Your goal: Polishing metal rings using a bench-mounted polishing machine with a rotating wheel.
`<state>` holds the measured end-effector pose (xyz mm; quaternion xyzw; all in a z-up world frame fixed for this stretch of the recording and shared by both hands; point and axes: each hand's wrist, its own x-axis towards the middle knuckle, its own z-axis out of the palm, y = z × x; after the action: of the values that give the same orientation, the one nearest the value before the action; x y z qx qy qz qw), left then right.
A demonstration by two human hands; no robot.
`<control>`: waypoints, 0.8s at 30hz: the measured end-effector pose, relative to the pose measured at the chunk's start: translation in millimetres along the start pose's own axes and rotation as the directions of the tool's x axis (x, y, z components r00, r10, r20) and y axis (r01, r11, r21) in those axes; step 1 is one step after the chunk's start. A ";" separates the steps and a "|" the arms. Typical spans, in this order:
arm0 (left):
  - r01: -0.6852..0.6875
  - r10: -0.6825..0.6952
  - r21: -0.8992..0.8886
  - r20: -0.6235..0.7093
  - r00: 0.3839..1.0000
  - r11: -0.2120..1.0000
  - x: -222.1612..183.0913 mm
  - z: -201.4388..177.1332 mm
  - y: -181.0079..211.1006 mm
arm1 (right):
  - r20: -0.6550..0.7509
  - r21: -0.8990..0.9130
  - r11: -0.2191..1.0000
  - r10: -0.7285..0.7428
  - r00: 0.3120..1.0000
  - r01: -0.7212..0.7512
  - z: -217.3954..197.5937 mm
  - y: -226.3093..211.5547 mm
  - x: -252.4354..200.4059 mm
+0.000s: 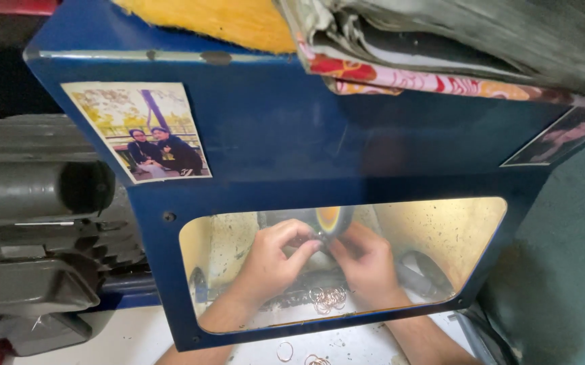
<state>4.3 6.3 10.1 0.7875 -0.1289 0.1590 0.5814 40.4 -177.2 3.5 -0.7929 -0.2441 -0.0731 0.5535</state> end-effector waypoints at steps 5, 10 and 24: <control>-0.067 0.064 0.091 0.031 0.997 0.994 -2.3 3.4 -4.2 | 0.037 -0.163 0.984 -0.060 0.997 0.066 -11.4 -3.7 1.2; 0.331 -0.333 -0.096 0.000 0.943 0.939 4.5 23.6 -7.9 | 0.200 0.097 0.862 0.473 0.858 -0.498 -15.4 -6.5 7.7; -0.069 0.058 0.128 0.091 0.994 0.989 -0.7 -1.4 -6.0 | 0.104 -0.149 0.987 -0.042 0.994 0.057 -12.4 -8.9 3.4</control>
<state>5.9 9.4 4.9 0.8255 -0.1684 0.1513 0.5169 41.1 -185.1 17.0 -0.8291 -0.2851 -0.0651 0.4766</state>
